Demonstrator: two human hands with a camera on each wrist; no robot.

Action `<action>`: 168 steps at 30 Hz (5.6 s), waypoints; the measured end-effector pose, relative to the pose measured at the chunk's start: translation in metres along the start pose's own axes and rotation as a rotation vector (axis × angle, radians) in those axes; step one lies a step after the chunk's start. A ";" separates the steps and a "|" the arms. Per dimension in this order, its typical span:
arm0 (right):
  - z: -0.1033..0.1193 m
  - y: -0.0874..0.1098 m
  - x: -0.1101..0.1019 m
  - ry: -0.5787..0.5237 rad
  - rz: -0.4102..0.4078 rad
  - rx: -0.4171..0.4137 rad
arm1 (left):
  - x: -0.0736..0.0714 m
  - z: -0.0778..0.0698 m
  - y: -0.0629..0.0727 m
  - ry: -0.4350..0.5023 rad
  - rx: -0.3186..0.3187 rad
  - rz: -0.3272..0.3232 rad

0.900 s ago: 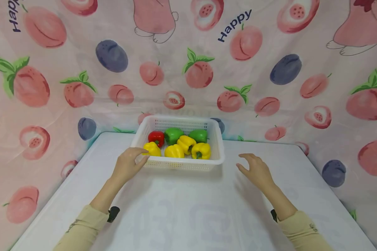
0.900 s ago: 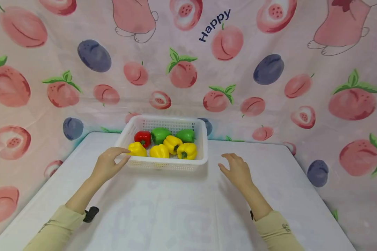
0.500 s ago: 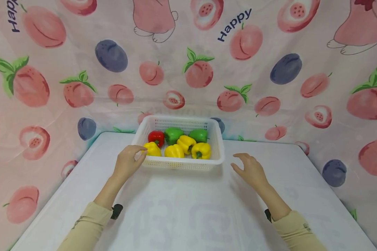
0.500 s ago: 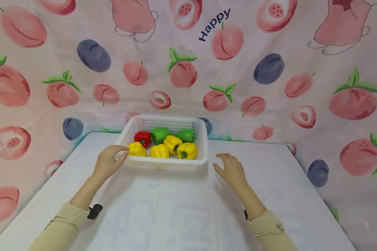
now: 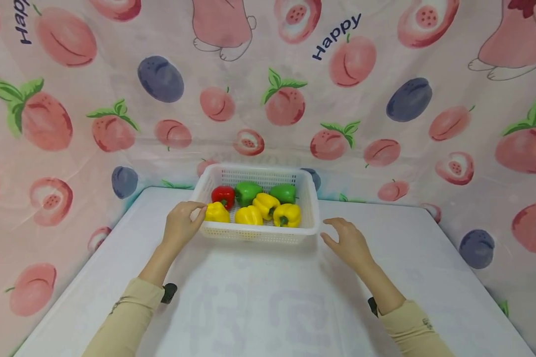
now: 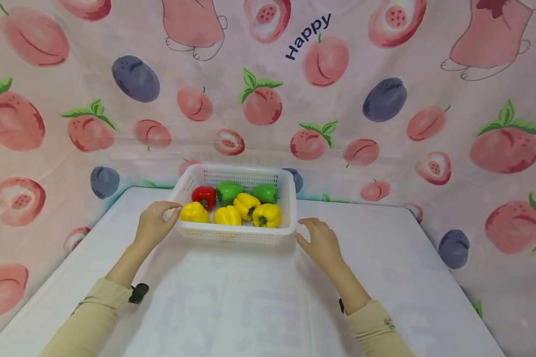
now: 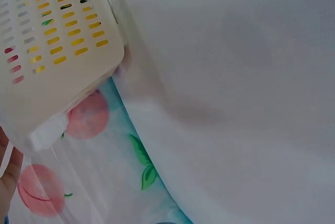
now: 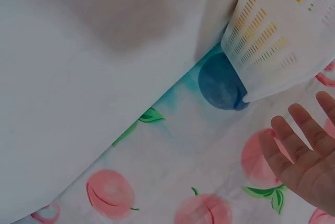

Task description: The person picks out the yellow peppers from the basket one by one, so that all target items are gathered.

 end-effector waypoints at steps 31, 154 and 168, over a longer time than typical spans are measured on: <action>0.023 -0.005 0.019 0.024 -0.014 -0.135 | 0.025 -0.011 -0.044 -0.105 0.046 0.403; 0.020 -0.097 0.060 0.052 0.510 -0.118 | 0.046 0.008 -0.037 -0.121 -0.172 0.500; 0.013 -0.100 0.070 0.017 0.603 -0.065 | 0.048 0.008 -0.036 -0.121 -0.179 0.497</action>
Point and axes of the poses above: each hand's wrist, its own y-axis away from the middle knuckle, its own x-axis out of the palm, z = x × y, the point moved 4 cm from there along -y, towards the middle knuckle, and after that the axes turned 13 degrees about -y, right-handed, at the moved point
